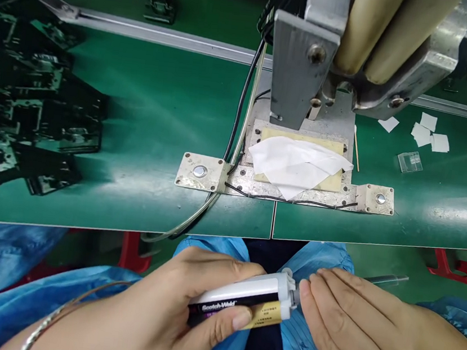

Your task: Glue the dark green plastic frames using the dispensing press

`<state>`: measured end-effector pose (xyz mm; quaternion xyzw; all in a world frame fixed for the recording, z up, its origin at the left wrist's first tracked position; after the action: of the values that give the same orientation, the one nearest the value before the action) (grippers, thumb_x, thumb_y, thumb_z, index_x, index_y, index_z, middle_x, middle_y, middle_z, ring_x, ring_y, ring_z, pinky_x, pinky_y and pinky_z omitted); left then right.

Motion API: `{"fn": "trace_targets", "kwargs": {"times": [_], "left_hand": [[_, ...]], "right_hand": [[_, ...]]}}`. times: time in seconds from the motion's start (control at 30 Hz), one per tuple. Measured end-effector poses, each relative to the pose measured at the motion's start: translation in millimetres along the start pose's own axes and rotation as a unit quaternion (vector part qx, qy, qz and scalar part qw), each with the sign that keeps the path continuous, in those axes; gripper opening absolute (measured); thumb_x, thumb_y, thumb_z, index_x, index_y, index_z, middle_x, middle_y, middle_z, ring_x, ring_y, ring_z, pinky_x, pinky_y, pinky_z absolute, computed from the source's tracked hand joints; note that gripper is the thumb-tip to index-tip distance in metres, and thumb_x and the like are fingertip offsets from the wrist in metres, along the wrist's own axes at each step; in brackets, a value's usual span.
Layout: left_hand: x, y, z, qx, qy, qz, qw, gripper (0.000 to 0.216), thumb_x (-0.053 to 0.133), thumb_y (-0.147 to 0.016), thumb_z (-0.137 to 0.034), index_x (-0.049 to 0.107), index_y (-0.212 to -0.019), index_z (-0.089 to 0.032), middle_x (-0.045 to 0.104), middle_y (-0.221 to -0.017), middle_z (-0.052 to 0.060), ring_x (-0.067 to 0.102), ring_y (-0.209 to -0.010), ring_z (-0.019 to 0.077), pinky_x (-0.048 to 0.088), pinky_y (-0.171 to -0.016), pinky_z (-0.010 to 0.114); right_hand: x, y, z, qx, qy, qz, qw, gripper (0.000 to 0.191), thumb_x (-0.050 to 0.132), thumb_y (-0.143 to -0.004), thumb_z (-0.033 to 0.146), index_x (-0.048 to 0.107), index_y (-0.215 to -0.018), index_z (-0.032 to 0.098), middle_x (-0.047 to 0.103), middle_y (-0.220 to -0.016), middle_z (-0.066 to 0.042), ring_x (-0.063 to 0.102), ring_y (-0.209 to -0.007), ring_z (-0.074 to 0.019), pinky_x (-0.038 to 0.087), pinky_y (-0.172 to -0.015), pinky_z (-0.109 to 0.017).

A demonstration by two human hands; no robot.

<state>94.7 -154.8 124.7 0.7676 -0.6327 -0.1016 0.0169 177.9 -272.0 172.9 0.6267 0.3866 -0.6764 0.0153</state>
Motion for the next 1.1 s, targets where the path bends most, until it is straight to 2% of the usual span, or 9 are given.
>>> {"fn": "trace_targets", "kwargs": {"times": [0.13,0.27,0.4,0.47,0.57,0.67,0.83,0.97,1.1], "left_hand": [[-6.5,-0.8,-17.3,0.127,-0.150,-0.024,0.980,0.017,0.054,-0.091,-0.015,0.060,-0.102,-0.026,0.061,-0.067,-0.003,0.055,-0.055,0.0134,0.049,-0.048,0.023],[-7.2,21.5,-9.7,0.149,-0.277,-0.092,0.945,0.034,0.053,-0.093,-0.022,0.057,-0.126,-0.025,0.070,-0.095,0.002,0.067,-0.084,0.0142,0.060,-0.069,0.018],[-9.0,44.5,-2.9,0.139,-0.358,-0.151,0.911,0.037,0.054,-0.093,-0.026,0.061,-0.129,-0.022,0.067,-0.110,0.005,0.065,-0.101,0.0135,0.056,-0.093,0.017],[-8.5,47.7,-6.3,0.152,-0.373,-0.158,0.901,0.039,0.055,-0.093,-0.026,0.059,-0.132,-0.023,0.066,-0.109,0.005,0.065,-0.102,0.0127,0.055,-0.096,0.017],[-7.4,45.7,-12.4,0.171,-0.380,-0.161,0.895,0.041,0.053,-0.094,-0.026,0.056,-0.135,-0.024,0.066,-0.106,0.004,0.066,-0.099,0.0114,0.056,-0.095,0.016],[-6.1,45.4,-12.6,0.174,-0.381,-0.167,0.893,0.040,0.054,-0.095,-0.025,0.057,-0.134,-0.022,0.066,-0.108,0.004,0.064,-0.102,0.0113,0.055,-0.095,0.017],[1.2,46.9,-12.0,0.185,-0.418,-0.150,0.877,0.040,0.056,-0.095,-0.021,0.055,-0.134,-0.015,0.067,-0.110,0.004,0.061,-0.103,0.0128,0.052,-0.097,0.023],[8.1,41.0,-28.8,0.253,-0.486,-0.137,0.826,0.038,0.056,-0.092,-0.009,0.056,-0.131,-0.007,0.070,-0.101,0.006,0.062,-0.090,0.0151,0.055,-0.082,0.028],[14.8,29.6,-33.2,0.277,-0.551,-0.111,0.779,0.033,0.048,-0.092,-0.003,0.058,-0.123,-0.005,0.073,-0.097,0.007,0.067,-0.084,0.0177,0.056,-0.075,0.030]], "right_hand": [[1.3,1.2,4.1,-0.019,0.011,-0.013,1.000,0.026,0.050,-0.093,0.015,0.072,-0.099,0.004,0.070,-0.093,-0.010,0.067,-0.087,-0.0212,0.057,-0.080,-0.031],[-4.2,-2.6,-10.6,0.073,-0.006,0.026,0.997,0.023,0.052,-0.095,0.013,0.072,-0.104,0.010,0.069,-0.104,-0.006,0.065,-0.098,-0.0199,0.055,-0.090,-0.030],[-17.4,-7.2,-7.8,-0.047,0.007,0.103,0.994,0.026,0.047,-0.102,0.021,0.069,-0.114,0.016,0.066,-0.117,-0.003,0.064,-0.101,-0.0171,0.052,-0.094,-0.026],[-22.2,-6.7,-14.2,-0.040,0.023,0.132,0.990,0.028,0.044,-0.103,0.019,0.068,-0.114,0.015,0.065,-0.120,-0.005,0.063,-0.103,-0.0191,0.052,-0.095,-0.028],[-21.3,-5.2,-12.0,-0.051,0.027,0.153,0.986,0.029,0.046,-0.101,0.021,0.066,-0.119,0.013,0.063,-0.123,-0.006,0.061,-0.106,-0.0211,0.052,-0.096,-0.029],[-17.9,-8.0,-5.7,-0.059,0.043,0.113,0.991,0.030,0.047,-0.100,0.024,0.069,-0.113,0.011,0.066,-0.114,-0.006,0.061,-0.100,-0.0206,0.053,-0.091,-0.028],[-14.2,-13.7,-4.6,0.001,0.055,0.041,0.998,0.028,0.046,-0.095,0.018,0.071,-0.099,0.006,0.067,-0.100,-0.011,0.061,-0.091,-0.0228,0.053,-0.085,-0.033],[-9.0,-15.2,-16.1,0.077,-0.011,0.019,0.997,0.031,0.040,-0.092,0.007,0.070,-0.098,0.002,0.069,-0.093,-0.013,0.061,-0.083,-0.0236,0.052,-0.077,-0.035],[19.5,-15.7,-29.4,0.126,-0.077,0.077,0.986,0.033,0.036,-0.092,0.004,0.070,-0.092,0.004,0.065,-0.080,-0.011,0.055,-0.066,-0.0201,0.046,-0.059,-0.035]]}}
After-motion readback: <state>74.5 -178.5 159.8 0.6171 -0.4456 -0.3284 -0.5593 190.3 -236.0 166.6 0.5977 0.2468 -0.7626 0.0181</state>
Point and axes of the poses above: each hand's wrist, its own y-axis away from the middle knuckle, its own x-axis out of the palm, z = x × y, the point moved 8 cm from there along -y, towards the middle knuckle
